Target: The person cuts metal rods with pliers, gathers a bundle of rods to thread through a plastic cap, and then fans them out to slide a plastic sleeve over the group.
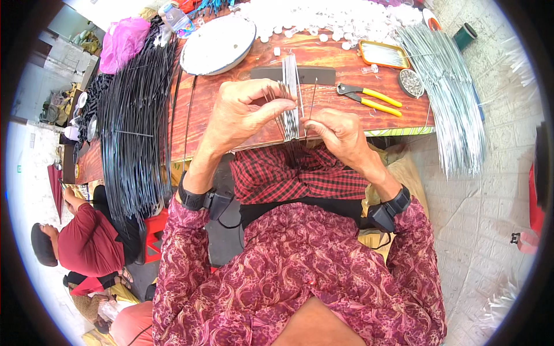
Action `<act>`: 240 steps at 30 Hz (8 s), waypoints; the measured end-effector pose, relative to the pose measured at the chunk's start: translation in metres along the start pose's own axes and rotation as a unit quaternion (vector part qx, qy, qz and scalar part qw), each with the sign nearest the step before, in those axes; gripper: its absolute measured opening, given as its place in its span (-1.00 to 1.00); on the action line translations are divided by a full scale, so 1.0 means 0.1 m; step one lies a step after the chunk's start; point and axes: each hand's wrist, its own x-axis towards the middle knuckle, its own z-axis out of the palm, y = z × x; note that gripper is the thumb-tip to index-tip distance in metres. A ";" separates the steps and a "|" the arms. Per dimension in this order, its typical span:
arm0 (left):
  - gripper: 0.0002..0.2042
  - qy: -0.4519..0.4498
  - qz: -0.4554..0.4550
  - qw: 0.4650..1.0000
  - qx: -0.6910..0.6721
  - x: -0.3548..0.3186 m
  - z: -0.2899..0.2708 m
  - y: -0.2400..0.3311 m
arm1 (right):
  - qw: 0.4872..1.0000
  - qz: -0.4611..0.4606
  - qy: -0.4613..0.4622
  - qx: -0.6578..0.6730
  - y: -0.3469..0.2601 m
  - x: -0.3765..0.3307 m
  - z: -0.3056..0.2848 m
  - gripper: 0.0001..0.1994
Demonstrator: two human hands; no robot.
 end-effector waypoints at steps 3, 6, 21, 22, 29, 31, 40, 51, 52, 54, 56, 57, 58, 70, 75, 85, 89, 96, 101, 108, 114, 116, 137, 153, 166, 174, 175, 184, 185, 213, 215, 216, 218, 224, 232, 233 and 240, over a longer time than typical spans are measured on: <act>-0.91 -0.009 0.014 1.000 0.025 0.01 0.00 0.01 | 1.000 -0.001 -0.014 0.003 0.01 0.02 0.02 -0.88; -0.92 0.000 0.030 1.000 0.001 0.00 0.04 -0.01 | 1.000 -0.014 -0.025 0.009 0.02 0.05 0.04 -0.87; -0.86 0.008 0.045 0.998 0.044 -0.01 0.03 0.01 | 0.997 -0.036 -0.063 -0.021 0.02 0.09 0.03 -0.85; -0.85 0.007 0.056 0.997 0.059 -0.02 0.03 -0.01 | 0.997 -0.040 -0.064 -0.021 0.02 0.09 0.03 -0.85; -0.86 0.007 0.057 0.998 0.032 -0.02 0.05 0.06 | 0.995 -0.033 -0.088 -0.026 0.00 0.12 -0.01 -0.85; -0.87 0.001 0.056 0.998 0.033 -0.02 0.04 0.09 | 0.993 -0.075 -0.089 -0.032 0.00 0.16 -0.03 -0.84; -0.86 -0.001 0.063 0.997 0.053 -0.03 0.05 0.08 | 0.999 -0.050 -0.019 -0.001 -0.52 0.58 -0.51 -0.74; -0.71 -0.014 0.112 0.989 0.093 -0.02 0.04 0.01 | 0.995 -0.101 -0.002 0.013 -0.56 0.71 -0.35 -0.85; -0.70 -0.014 0.118 0.988 0.100 -0.02 0.04 0.00 | 0.995 -0.101 -0.004 0.011 -0.57 0.72 -0.35 -0.86; -0.68 -0.013 0.126 0.986 0.108 -0.01 0.04 0.00 | 0.995 -0.101 -0.006 0.008 -0.58 0.73 -0.34 -0.87; -0.67 -0.008 0.117 0.987 0.107 -0.01 0.06 0.00 | 0.996 -0.083 -0.005 0.014 -0.58 0.72 -0.34 -0.88; -0.67 -0.006 0.117 0.987 0.108 -0.01 0.06 0.00 | 0.996 -0.084 -0.006 0.014 -0.58 0.72 -0.34 -0.88; -0.69 -0.007 0.129 0.986 0.105 -0.01 0.06 -0.01 | 0.996 -0.085 -0.006 0.019 -0.58 0.72 -0.34 -0.88; -0.84 -0.030 0.119 0.989 0.081 0.10 0.08 -0.09 | 0.995 -0.090 0.002 0.041 -0.43 0.74 -0.32 -0.88; -0.86 -0.032 0.099 0.993 0.061 0.09 0.05 -0.11 | 0.996 -0.090 -0.004 0.019 -0.41 0.77 -0.29 -0.87; -0.86 -0.017 0.107 0.991 0.080 0.08 0.08 -0.12 | 0.992 -0.125 0.011 0.003 -0.36 0.79 -0.29 -0.88; -0.82 -0.026 0.100 0.991 0.087 0.04 0.12 -0.16 | 0.997 -0.075 -0.018 -0.016 -0.47 0.81 -0.31 -0.87; -0.73 -0.026 0.059 0.993 0.094 -0.05 0.14 -0.13 | 0.994 -0.101 -0.013 0.045 -0.45 0.86 -0.31 -0.91; -0.77 0.017 0.096 0.992 0.076 -0.06 0.19 -0.18 | 0.991 -0.124 -0.014 0.046 -0.43 0.87 -0.32 -0.91; -0.77 -0.015 0.024 0.998 0.061 -0.10 0.16 -0.12 | 0.995 -0.085 -0.038 0.040 -0.41 0.82 -0.37 -0.92; -0.77 -0.009 0.049 0.997 0.058 -0.10 0.14 -0.11 | 0.995 -0.075 -0.007 0.072 -0.33 0.78 -0.29 -0.88; -0.77 -0.007 0.052 0.997 0.057 -0.11 0.15 -0.14 | 0.995 -0.069 -0.012 0.072 -0.32 0.78 -0.30 -0.88; -0.75 0.013 0.024 0.999 0.034 -0.16 0.14 -0.12 | 0.995 -0.086 0.000 0.054 -0.37 0.81 -0.31 -0.88; -0.83 0.074 -0.003 0.996 -0.046 -0.24 0.19 -0.12 | 0.990 -0.127 -0.018 0.056 -0.30 0.89 -0.27 -0.86; -0.91 0.074 0.013 0.997 -0.016 -0.21 0.17 -0.07 | 0.988 -0.137 -0.065 0.007 -0.37 0.89 -0.37 -0.90; -0.91 0.055 0.011 0.998 0.008 -0.23 0.13 -0.03 | 0.989 -0.137 -0.057 0.030 -0.30 0.89 -0.33 -0.88; -0.91 0.054 0.010 0.998 0.007 -0.24 0.13 -0.06 | 0.989 -0.136 -0.057 0.031 -0.30 0.89 -0.35 -0.88; -0.88 0.056 0.003 0.998 -0.001 -0.22 0.14 -0.05 | 0.987 -0.143 -0.072 0.008 -0.30 0.90 -0.37 -0.90; -0.90 0.060 -0.005 0.998 -0.011 -0.21 0.16 -0.03 | 0.989 -0.136 -0.058 0.019 -0.30 0.90 -0.36 -0.88; -0.93 0.112 0.048 0.992 0.007 -0.31 0.16 -0.12 | 0.979 -0.176 -0.100 0.005 -0.24 0.94 -0.51 -0.91; -0.93 0.110 0.029 0.993 0.009 -0.27 0.17 -0.11 | 0.982 -0.160 -0.097 0.007 -0.22 0.94 -0.52 -0.90; -0.93 0.110 0.006 0.994 0.012 -0.27 0.18 -0.06 | 0.985 -0.145 -0.096 0.012 -0.22 0.94 -0.51 -0.89; -0.92 0.108 -0.003 0.993 0.037 -0.23 0.22 0.04 | 0.985 -0.154 -0.080 0.001 -0.25 0.92 -0.42 -0.89; -0.87 0.113 -0.013 0.993 0.017 -0.19 0.25 0.06 | 0.989 -0.138 -0.037 -0.028 -0.31 0.88 -0.36 -0.89; -0.83 0.056 0.028 0.993 0.095 -0.13 0.13 0.06 | 0.986 -0.162 -0.001 -0.038 -0.33 0.87 -0.34 -0.85; -0.83 0.059 0.031 0.993 0.097 -0.13 0.12 0.06 | 0.985 -0.167 0.001 -0.043 -0.36 0.87 -0.34 -0.85; -0.81 0.026 0.063 0.993 0.093 0.00 0.10 -0.05 | 0.987 -0.160 0.006 -0.022 -0.34 0.87 -0.34 -0.85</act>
